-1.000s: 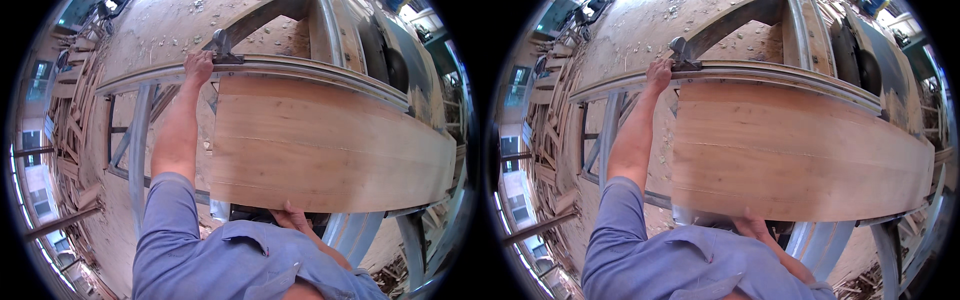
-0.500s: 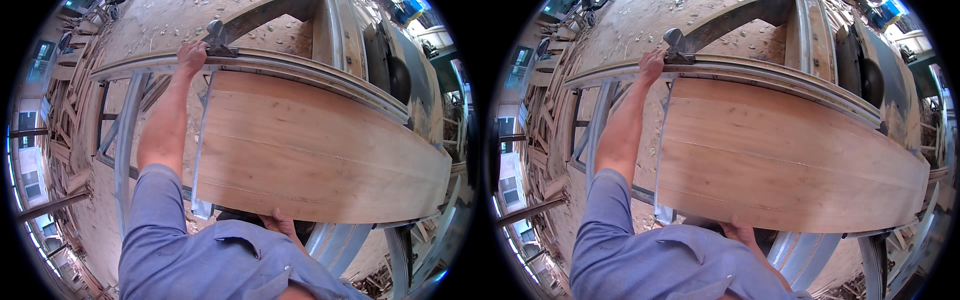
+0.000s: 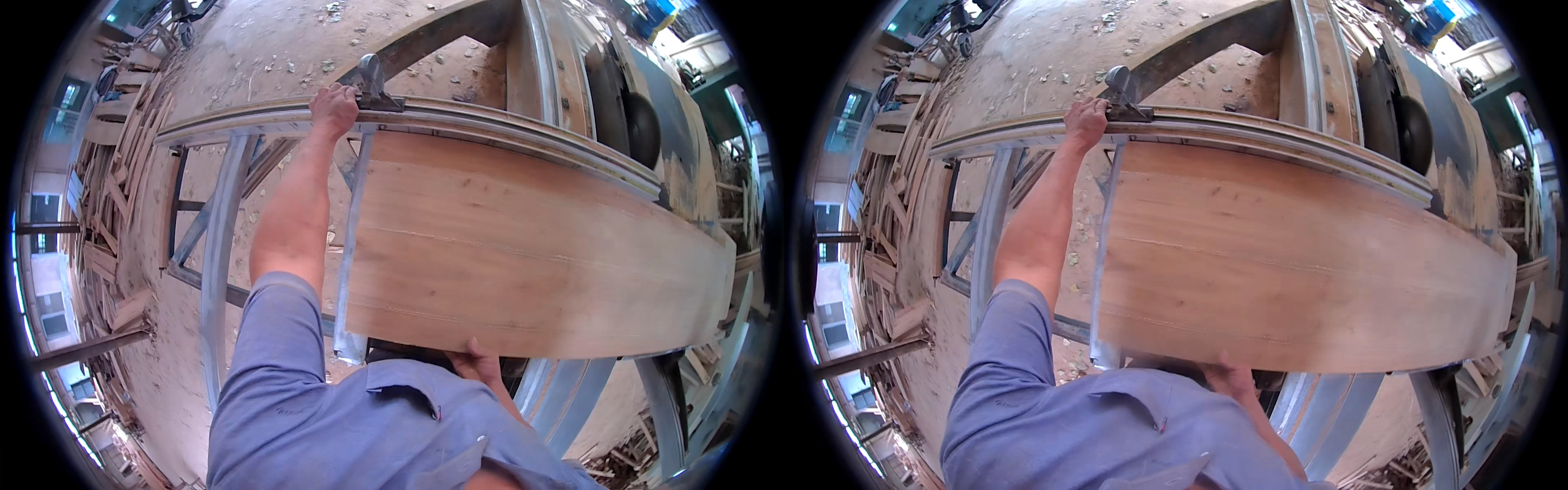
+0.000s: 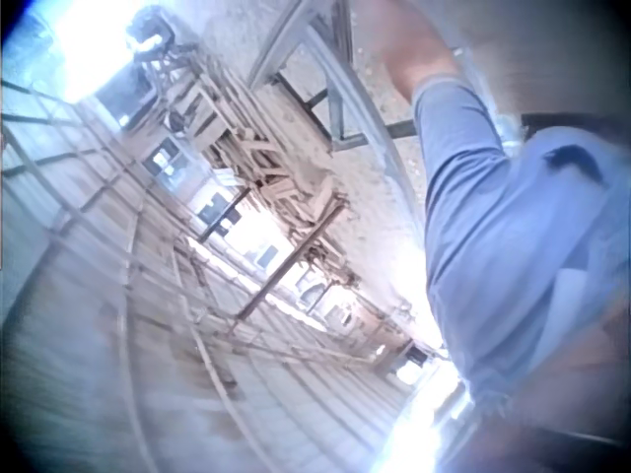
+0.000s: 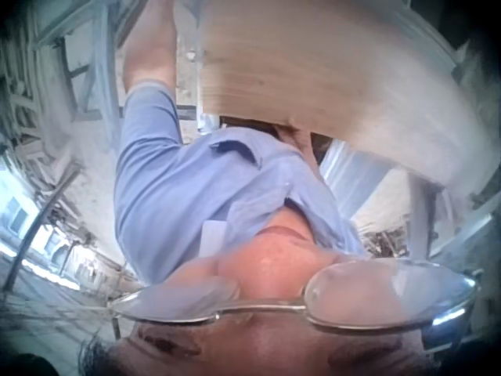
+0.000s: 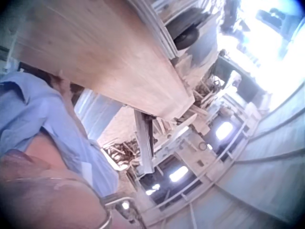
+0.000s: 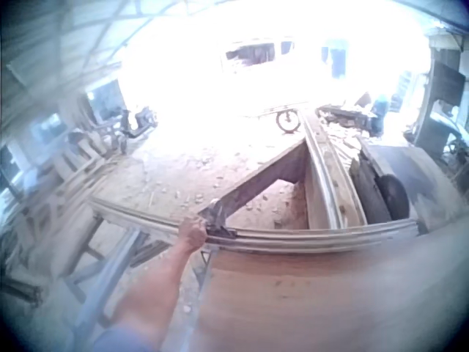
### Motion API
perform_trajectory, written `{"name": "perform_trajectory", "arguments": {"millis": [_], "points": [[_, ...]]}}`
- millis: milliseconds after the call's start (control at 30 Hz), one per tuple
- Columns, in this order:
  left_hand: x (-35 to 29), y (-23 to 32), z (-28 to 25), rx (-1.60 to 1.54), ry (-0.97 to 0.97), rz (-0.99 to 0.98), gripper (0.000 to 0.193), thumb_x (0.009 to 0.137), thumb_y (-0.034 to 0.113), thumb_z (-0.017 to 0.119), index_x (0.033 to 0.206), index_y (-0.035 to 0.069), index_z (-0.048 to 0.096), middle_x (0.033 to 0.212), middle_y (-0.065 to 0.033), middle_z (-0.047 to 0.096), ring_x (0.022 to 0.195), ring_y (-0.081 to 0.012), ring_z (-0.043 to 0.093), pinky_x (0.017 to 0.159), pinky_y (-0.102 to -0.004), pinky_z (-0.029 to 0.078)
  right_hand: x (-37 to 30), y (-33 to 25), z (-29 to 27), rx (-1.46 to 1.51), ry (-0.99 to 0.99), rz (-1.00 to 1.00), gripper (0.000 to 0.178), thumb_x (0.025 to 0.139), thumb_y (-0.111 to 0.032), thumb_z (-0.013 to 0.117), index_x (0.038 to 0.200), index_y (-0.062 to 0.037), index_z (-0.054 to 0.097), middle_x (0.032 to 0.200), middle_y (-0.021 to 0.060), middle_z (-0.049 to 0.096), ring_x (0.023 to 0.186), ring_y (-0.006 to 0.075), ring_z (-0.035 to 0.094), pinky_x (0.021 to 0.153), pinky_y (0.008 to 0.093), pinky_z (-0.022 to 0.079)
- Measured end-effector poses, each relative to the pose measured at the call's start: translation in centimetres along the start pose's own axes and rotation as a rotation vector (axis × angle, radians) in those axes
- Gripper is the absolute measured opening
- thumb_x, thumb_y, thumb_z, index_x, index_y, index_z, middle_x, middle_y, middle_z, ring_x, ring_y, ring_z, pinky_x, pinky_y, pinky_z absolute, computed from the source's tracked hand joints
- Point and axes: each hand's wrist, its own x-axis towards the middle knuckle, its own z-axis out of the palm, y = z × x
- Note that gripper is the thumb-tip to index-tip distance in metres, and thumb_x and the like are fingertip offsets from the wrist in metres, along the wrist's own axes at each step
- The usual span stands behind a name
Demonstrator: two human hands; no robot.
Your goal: The person positions a large wooden board on a table saw, measures it with a tape measure, and cuts it into smaller pieces. The person repeatedly flips the board, measures dimensions, and guides it through the saw blade to produce multiple cut sections.
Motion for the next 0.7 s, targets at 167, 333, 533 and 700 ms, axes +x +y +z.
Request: {"name": "perform_trajectory", "arguments": {"millis": [167, 333, 533, 700], "points": [[1.1, 0.9, -1.9, 0.034, -0.116, 0.002, 0.058, 0.104, 0.047, 0.029, 0.119, 0.012, 0.072, 0.129, -0.0139, 0.066, 0.123, -0.0357, 0.056, 0.108, -0.0482, 0.038, 0.1, 0.3, 0.5, 0.035, 0.073, -0.003, 0.064, 0.090, -0.005, 0.068, 0.148, -0.0078, 0.040, 0.143, 0.0142, 0.053, 0.136, 0.0360, 0.049, 0.116, 0.0601, 0.039], [6.6, 2.8, -4.6, -0.713, -0.279, -0.366, 0.075, 0.095, 0.065, 0.045, 0.116, -0.002, 0.070, 0.121, -0.0291, 0.066, 0.116, -0.0408, 0.062, 0.101, -0.0469, 0.043, 0.1, 0.9, 0.5, 0.006, 0.114, -0.091, 0.062, 0.091, -0.005, 0.067, 0.147, -0.0086, 0.042, 0.142, 0.0135, 0.054, 0.133, 0.0350, 0.053, 0.112, 0.0596, 0.044], [4.0, 7.8, -7.2, -0.208, -0.225, -0.155, 0.061, 0.089, 0.050, 0.057, 0.107, -0.005, 0.073, 0.114, -0.0268, 0.070, 0.111, -0.0413, 0.064, 0.104, -0.0471, 0.041, 0.4, 1.6, -1.1, -0.016, 0.157, -0.227, 0.067, 0.085, -0.004, 0.073, 0.145, -0.0101, 0.044, 0.136, 0.0101, 0.059, 0.126, 0.0329, 0.058, 0.106, 0.0572, 0.050], [-7.6, 6.2, -6.2, -0.322, 0.233, 0.111, 0.032, 0.083, 0.018, 0.066, 0.107, -0.001, 0.073, 0.120, -0.0206, 0.069, 0.118, -0.0365, 0.060, 0.106, -0.0464, 0.037, 0.4, 1.9, 0.2, 0.007, 0.166, -0.259, 0.069, 0.082, -0.003, 0.075, 0.144, -0.0107, 0.046, 0.135, 0.0090, 0.061, 0.124, 0.0312, 0.060, 0.107, 0.0528, 0.050]]}}
